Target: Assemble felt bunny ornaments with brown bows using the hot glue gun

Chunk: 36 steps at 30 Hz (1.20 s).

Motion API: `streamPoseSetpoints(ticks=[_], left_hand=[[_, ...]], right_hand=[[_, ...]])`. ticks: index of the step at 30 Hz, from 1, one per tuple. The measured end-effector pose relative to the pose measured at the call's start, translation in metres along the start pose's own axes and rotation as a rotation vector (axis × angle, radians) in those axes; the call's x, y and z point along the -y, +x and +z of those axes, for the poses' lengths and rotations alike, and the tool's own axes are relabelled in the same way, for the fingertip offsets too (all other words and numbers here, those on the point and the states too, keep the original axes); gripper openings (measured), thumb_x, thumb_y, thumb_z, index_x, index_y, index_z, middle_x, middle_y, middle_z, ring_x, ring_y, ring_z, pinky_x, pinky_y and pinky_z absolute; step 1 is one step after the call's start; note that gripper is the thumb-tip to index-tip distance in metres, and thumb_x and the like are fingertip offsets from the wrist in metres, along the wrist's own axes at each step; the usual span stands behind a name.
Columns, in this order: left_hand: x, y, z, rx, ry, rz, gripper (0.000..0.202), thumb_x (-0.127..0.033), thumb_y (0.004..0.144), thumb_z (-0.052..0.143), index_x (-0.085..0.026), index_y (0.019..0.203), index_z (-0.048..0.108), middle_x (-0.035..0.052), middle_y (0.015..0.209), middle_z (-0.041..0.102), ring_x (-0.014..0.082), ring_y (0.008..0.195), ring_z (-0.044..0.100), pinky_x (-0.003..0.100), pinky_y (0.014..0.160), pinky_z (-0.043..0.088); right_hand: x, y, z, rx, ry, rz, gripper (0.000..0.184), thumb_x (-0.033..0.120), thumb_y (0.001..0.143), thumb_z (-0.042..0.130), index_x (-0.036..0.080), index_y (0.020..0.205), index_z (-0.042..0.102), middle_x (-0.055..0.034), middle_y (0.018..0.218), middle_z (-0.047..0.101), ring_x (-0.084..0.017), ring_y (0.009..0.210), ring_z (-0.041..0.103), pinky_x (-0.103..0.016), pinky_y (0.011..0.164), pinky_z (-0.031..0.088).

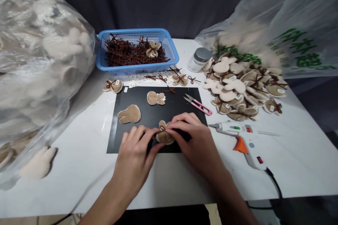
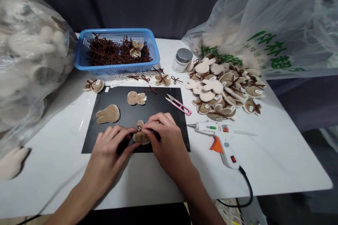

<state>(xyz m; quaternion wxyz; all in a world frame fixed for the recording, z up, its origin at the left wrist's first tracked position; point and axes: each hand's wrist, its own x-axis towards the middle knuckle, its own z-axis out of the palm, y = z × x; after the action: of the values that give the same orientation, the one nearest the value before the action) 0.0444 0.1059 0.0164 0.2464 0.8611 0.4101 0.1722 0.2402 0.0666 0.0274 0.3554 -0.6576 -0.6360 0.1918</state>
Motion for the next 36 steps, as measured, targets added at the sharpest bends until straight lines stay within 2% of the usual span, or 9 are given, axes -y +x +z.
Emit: streamPoseSetpoints(ticks=[9,18,26,32,36], left_hand=[[-0.003,-0.002,0.000,-0.042,0.102,0.071,0.021,-0.033,0.110,0.057,-0.026,0.129,0.064,0.0015,0.100,0.068,0.0230,0.089,0.057,0.037,0.074,0.035],[-0.005,-0.002,0.000,-0.062,0.134,0.094,0.022,-0.032,0.111,0.055,-0.023,0.130,0.064,0.0026,0.097,0.068,0.0227,0.087,0.057,0.037,0.074,0.036],[-0.004,-0.003,0.002,-0.069,0.148,0.117,0.021,-0.028,0.111,0.056,-0.022,0.129,0.064,0.0032,0.097,0.068,0.0227,0.086,0.056,0.037,0.074,0.036],[-0.003,-0.002,0.003,-0.077,0.148,0.129,0.019,-0.028,0.111,0.055,-0.022,0.126,0.066,0.0032,0.096,0.068,0.0224,0.084,0.055,0.037,0.074,0.036],[-0.002,-0.003,0.003,-0.094,0.154,0.147,0.023,-0.026,0.109,0.058,-0.021,0.131,0.065,0.0034,0.096,0.069,0.0227,0.084,0.057,0.037,0.073,0.037]], right_hand=[[0.003,-0.001,0.001,0.016,-0.044,-0.075,0.028,0.003,0.098,0.057,0.021,0.088,0.077,-0.0067,0.097,0.073,-0.022,0.091,0.064,-0.032,0.078,0.056],[-0.002,-0.001,-0.003,-0.069,0.019,0.021,0.018,0.017,0.101,0.064,0.024,0.093,0.078,-0.0048,0.095,0.075,-0.023,0.091,0.068,-0.037,0.081,0.056],[0.000,0.001,0.005,-0.012,-0.015,-0.030,0.021,0.011,0.100,0.062,0.022,0.089,0.076,-0.0053,0.094,0.073,-0.022,0.091,0.065,-0.036,0.082,0.056],[0.001,0.001,0.005,0.029,-0.047,-0.094,0.031,0.005,0.100,0.053,0.022,0.086,0.075,-0.0070,0.097,0.073,-0.022,0.092,0.064,-0.034,0.080,0.056],[0.000,0.000,-0.003,-0.028,-0.016,-0.060,0.028,0.008,0.101,0.057,0.024,0.090,0.077,-0.0056,0.098,0.074,-0.022,0.092,0.066,-0.035,0.082,0.056]])
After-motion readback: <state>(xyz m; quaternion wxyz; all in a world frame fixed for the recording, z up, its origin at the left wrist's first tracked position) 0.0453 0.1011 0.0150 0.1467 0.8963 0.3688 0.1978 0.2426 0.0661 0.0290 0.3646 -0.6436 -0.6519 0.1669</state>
